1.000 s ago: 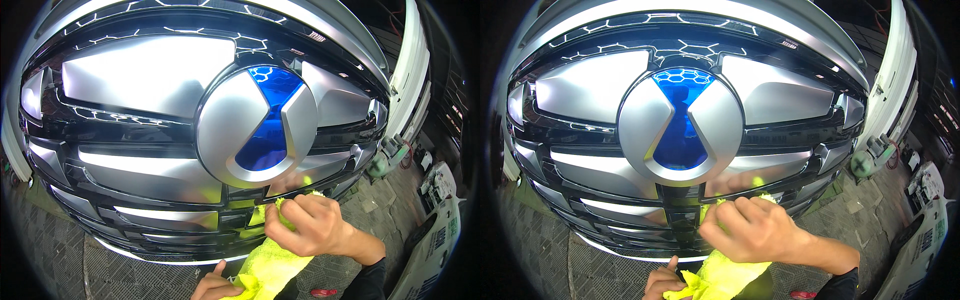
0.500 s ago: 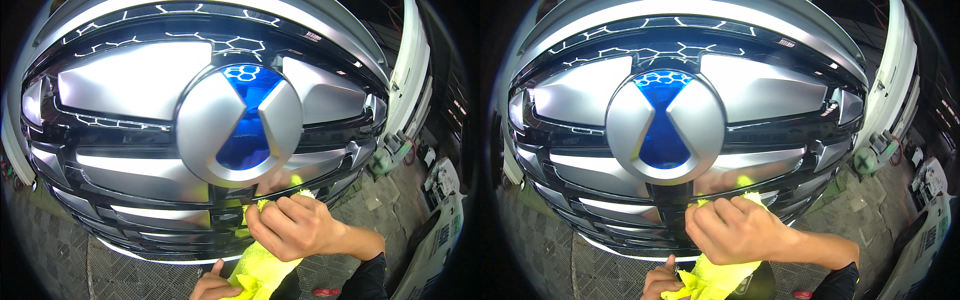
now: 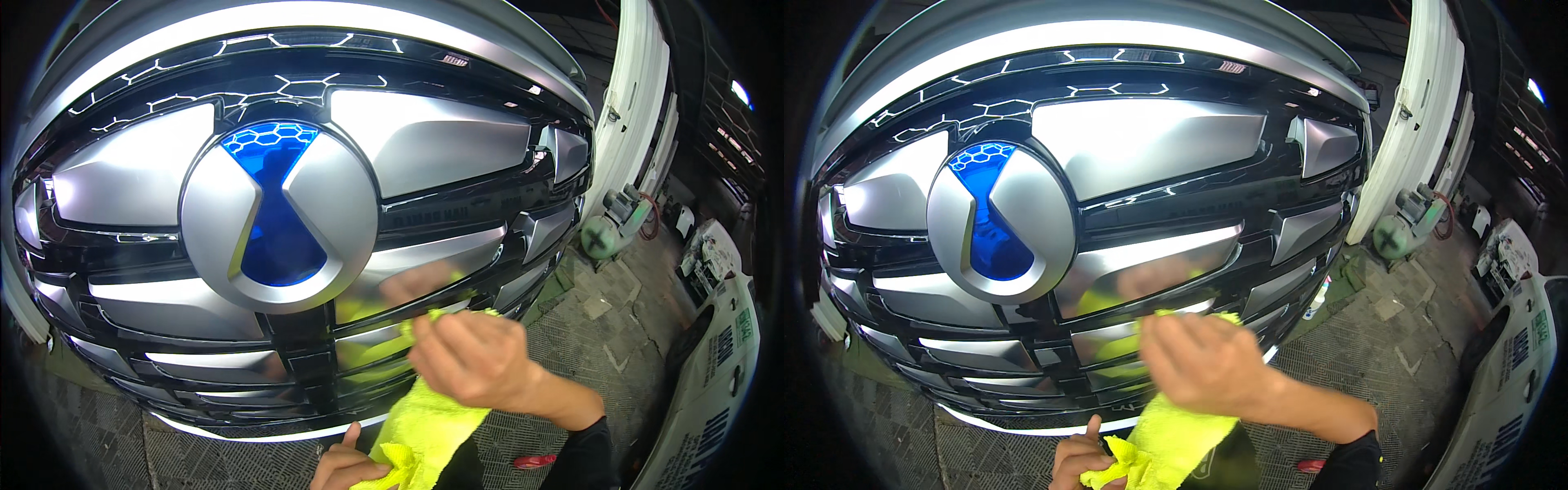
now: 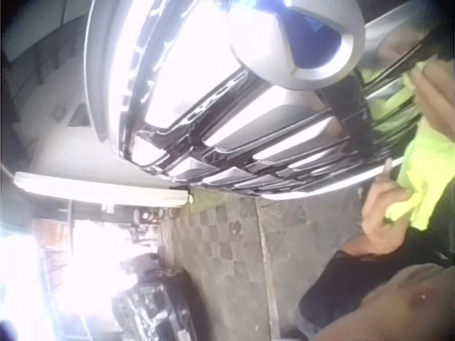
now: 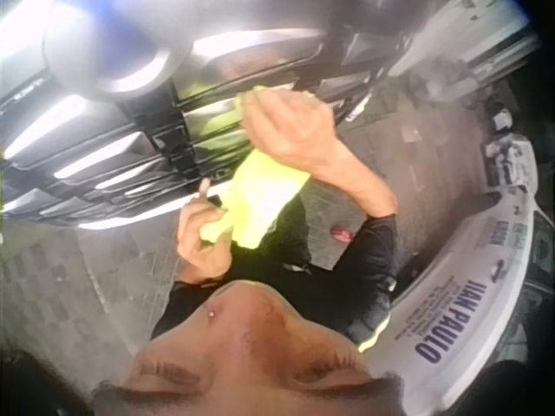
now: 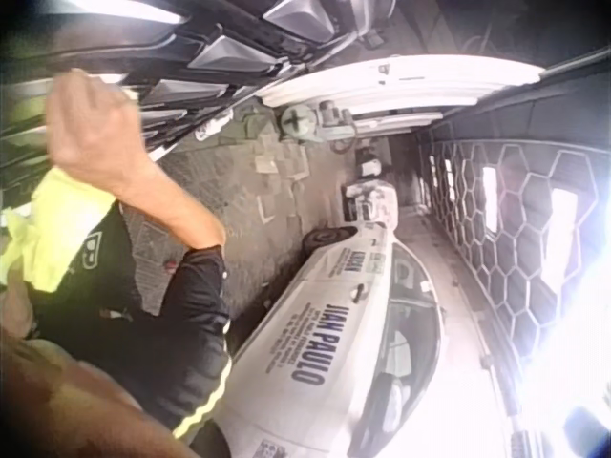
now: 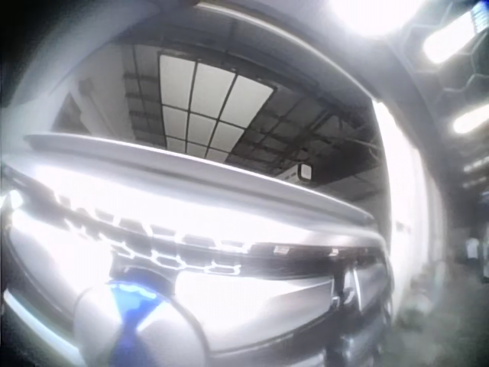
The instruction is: The person wipes the front grille of a white Mercedes-Benz with a yellow microfiber cloth. They methodically clean the horizontal slats and the area around the central emblem, moving the cloth back and forth across the surface.
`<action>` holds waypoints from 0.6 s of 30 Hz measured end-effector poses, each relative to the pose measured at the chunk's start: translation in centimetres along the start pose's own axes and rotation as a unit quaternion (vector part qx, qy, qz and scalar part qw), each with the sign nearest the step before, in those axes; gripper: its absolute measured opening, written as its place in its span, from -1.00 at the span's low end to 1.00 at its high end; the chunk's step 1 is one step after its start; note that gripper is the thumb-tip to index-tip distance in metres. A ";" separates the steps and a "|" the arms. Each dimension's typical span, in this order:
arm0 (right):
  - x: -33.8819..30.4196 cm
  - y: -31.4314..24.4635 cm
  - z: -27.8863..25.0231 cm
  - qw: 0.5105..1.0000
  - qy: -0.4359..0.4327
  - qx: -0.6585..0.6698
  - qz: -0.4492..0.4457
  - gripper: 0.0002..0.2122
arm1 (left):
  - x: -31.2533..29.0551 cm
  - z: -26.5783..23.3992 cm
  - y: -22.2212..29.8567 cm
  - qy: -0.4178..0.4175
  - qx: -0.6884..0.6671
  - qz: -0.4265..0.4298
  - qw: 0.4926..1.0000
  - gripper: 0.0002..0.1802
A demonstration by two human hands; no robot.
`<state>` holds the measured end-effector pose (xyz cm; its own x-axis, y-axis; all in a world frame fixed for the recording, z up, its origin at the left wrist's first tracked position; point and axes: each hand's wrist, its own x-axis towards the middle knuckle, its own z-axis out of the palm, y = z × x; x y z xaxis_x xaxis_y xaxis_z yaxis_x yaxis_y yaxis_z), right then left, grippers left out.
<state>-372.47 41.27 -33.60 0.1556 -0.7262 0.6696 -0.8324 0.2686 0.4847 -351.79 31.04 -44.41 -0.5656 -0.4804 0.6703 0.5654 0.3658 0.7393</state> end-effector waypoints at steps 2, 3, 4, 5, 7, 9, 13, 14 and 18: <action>0.4 -0.9 0.5 1.000 0.000 0.017 -0.025 -0.78 | -0.2 0.1 0.3 0.015 0.017 0.000 1.000 -0.75; 0.5 -1.0 0.6 0.999 -0.014 0.021 -0.046 -0.78 | -0.3 0.2 0.4 0.022 0.025 0.001 0.999 -0.75; 0.4 -0.8 0.5 0.999 0.010 0.035 -0.016 -0.78 | -0.3 0.2 0.4 0.020 0.031 0.000 0.999 -0.75; 0.2 -0.1 0.3 0.999 0.023 0.050 0.002 -0.76 | -0.3 0.3 0.4 0.020 0.028 -0.003 0.999 -0.75; -0.5 0.8 -0.5 0.998 0.025 0.043 0.050 -0.75 | -0.3 0.5 0.3 0.020 0.023 -0.009 0.999 -0.76; -1.1 1.1 -1.1 0.995 0.025 -0.002 0.101 -0.75 | -0.3 0.7 0.3 0.015 0.021 -0.010 1.000 -0.77; -0.7 -1.0 0.2 0.992 0.039 0.017 0.119 -0.77 | -0.7 0.9 0.6 0.018 0.027 -0.011 0.999 -0.80; -0.5 -1.8 0.7 0.994 0.040 0.038 0.099 -0.78 | -0.8 0.9 0.9 0.020 0.039 -0.011 0.999 -0.81; 0.0 -3.1 2.0 0.991 0.073 0.095 0.058 -0.76 | -1.2 1.2 1.6 0.032 0.080 -0.035 0.996 -0.83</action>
<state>-370.90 39.18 -36.22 0.1167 -0.5941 0.7959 -0.9319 0.2117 0.2946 -350.91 33.17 -43.95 -0.5586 -0.5573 0.6144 0.4197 0.4490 0.7889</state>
